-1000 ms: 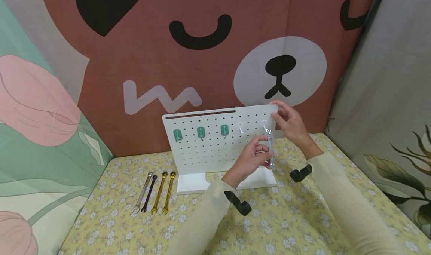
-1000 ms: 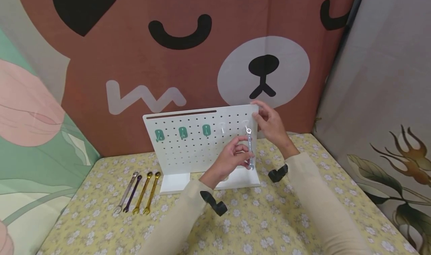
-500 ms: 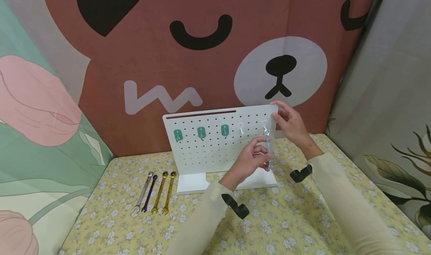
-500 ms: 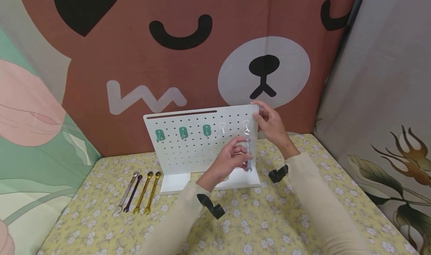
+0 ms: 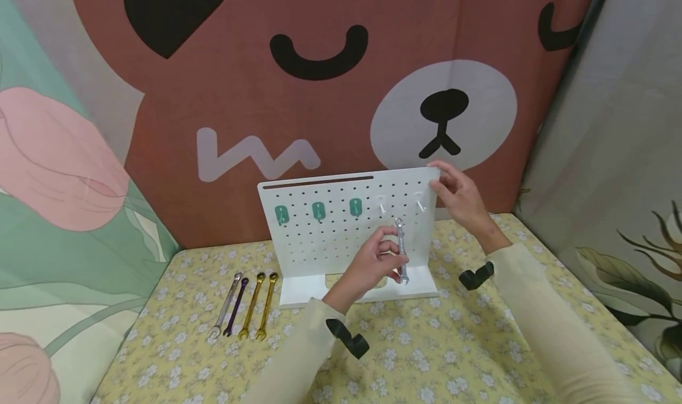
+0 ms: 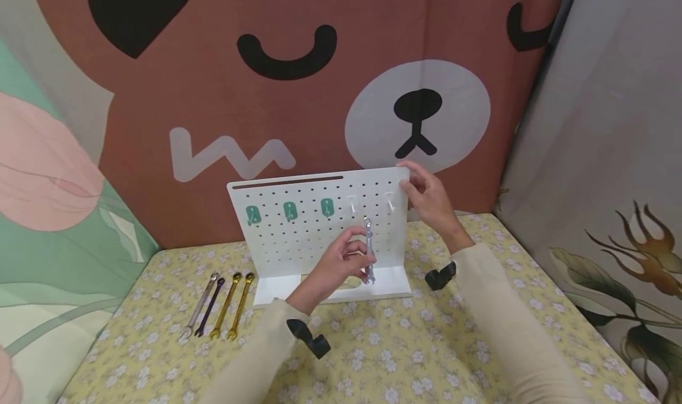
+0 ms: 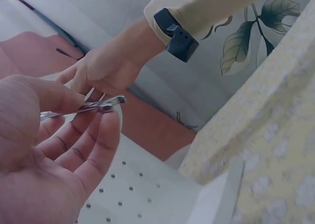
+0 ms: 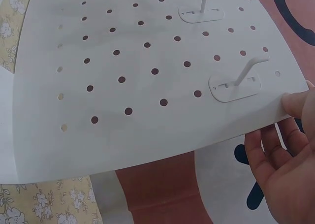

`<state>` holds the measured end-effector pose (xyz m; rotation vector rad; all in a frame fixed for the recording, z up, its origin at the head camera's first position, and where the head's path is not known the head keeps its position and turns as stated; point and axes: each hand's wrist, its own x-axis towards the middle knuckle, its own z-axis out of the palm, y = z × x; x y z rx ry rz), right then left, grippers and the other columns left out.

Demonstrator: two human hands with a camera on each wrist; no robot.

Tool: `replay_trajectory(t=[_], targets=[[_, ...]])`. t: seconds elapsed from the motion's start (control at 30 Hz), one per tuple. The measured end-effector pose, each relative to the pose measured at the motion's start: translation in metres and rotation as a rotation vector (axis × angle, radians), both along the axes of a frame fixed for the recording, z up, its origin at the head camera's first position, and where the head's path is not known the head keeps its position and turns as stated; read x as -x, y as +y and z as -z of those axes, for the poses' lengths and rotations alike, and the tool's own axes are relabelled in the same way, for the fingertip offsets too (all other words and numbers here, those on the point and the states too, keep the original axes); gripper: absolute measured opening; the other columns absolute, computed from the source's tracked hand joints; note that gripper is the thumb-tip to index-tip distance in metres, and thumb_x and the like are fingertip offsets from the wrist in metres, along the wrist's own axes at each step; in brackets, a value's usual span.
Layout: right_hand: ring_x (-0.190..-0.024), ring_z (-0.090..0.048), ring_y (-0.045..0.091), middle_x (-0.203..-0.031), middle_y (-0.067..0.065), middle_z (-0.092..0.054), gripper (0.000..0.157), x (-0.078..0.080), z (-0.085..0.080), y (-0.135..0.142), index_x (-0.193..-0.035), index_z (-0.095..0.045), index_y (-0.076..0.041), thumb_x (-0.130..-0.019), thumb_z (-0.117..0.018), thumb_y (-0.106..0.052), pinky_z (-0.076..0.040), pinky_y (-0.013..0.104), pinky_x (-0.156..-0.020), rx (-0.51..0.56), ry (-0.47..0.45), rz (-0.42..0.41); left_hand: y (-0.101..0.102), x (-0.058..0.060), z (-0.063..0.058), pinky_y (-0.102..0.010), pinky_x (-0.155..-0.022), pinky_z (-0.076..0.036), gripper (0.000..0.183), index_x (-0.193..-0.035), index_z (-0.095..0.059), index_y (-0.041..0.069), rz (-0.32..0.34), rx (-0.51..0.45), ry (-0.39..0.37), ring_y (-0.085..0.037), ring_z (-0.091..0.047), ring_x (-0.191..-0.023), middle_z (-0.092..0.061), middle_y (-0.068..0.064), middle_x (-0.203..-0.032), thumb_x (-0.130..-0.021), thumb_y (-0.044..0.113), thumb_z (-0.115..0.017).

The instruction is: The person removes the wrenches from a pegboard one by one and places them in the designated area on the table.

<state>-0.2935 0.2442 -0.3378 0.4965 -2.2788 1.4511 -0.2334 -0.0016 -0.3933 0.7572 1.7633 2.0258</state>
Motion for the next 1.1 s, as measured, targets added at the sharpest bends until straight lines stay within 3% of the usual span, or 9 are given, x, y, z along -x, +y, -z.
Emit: replay_trajectory(t=[0.13,0.37,0.6,0.77,0.9,1.1], targets=[[-0.101,-0.064,0.019,-0.123,0.022,-0.065,0.042,0.003,0.005,0.001,-0.150,-0.050,-0.012,-0.109,-0.055,-0.018,-0.055,0.023,-0.085,0.012,0.004,0.001,-0.016,-0.007,0.006,-0.030,-0.063,-0.058,0.050,-0.145,-0.040,-0.001,-0.039,0.009,0.004,-0.017,-0.065,-0.073,-0.061,-0.004,-0.094,-0.100,-0.001,-0.062],[-0.101,-0.063,0.019,-0.121,0.019,-0.065,0.041,0.003,0.007,0.000,-0.149,-0.050,-0.014,-0.109,-0.054,-0.020,-0.057,0.025,-0.084,0.017,-0.013,0.006,-0.046,-0.019,0.016,-0.032,-0.063,-0.058,0.044,-0.141,-0.048,0.008,-0.082,0.063,-0.016,-0.017,-0.065,-0.073,-0.062,-0.005,-0.097,-0.100,0.004,-0.065],[-0.105,-0.063,0.021,-0.123,0.017,-0.065,0.041,0.005,0.006,-0.001,-0.149,-0.050,-0.014,-0.109,-0.053,-0.023,-0.057,0.035,-0.090,0.009,-0.021,0.025,-0.071,-0.021,0.022,-0.031,-0.061,-0.057,0.044,-0.141,-0.048,0.000,-0.156,0.100,0.012,-0.015,-0.063,-0.070,-0.062,-0.005,-0.096,-0.100,0.004,-0.065],[-0.104,-0.063,0.025,-0.122,0.018,-0.065,0.041,0.005,0.006,-0.001,-0.149,-0.050,-0.013,-0.109,-0.054,-0.020,-0.056,0.023,-0.084,0.021,-0.021,0.019,-0.088,-0.024,0.026,-0.033,-0.061,-0.057,0.042,-0.139,-0.049,-0.005,-0.205,0.107,0.026,-0.015,-0.063,-0.071,-0.062,-0.005,-0.095,-0.100,0.005,-0.064],[-0.103,-0.063,0.024,-0.122,0.018,-0.065,0.041,0.006,0.006,-0.001,-0.150,-0.050,-0.013,-0.109,-0.053,-0.018,-0.057,0.023,-0.082,0.017,-0.018,0.020,-0.103,-0.028,0.029,-0.033,-0.059,-0.056,0.039,-0.136,-0.052,-0.004,-0.239,0.132,0.052,-0.015,-0.061,-0.070,-0.063,-0.006,-0.095,-0.100,0.006,-0.064],[-0.101,-0.064,0.024,-0.121,0.024,-0.063,0.040,-0.010,-0.008,-0.009,-0.149,-0.048,-0.008,-0.109,-0.052,-0.010,-0.060,0.031,-0.081,0.011,-0.020,0.020,-0.126,-0.034,0.030,-0.030,-0.057,-0.054,0.028,-0.128,-0.056,-0.002,-0.328,0.176,0.044,-0.015,-0.060,-0.067,-0.064,-0.011,-0.093,-0.101,0.004,-0.063]])
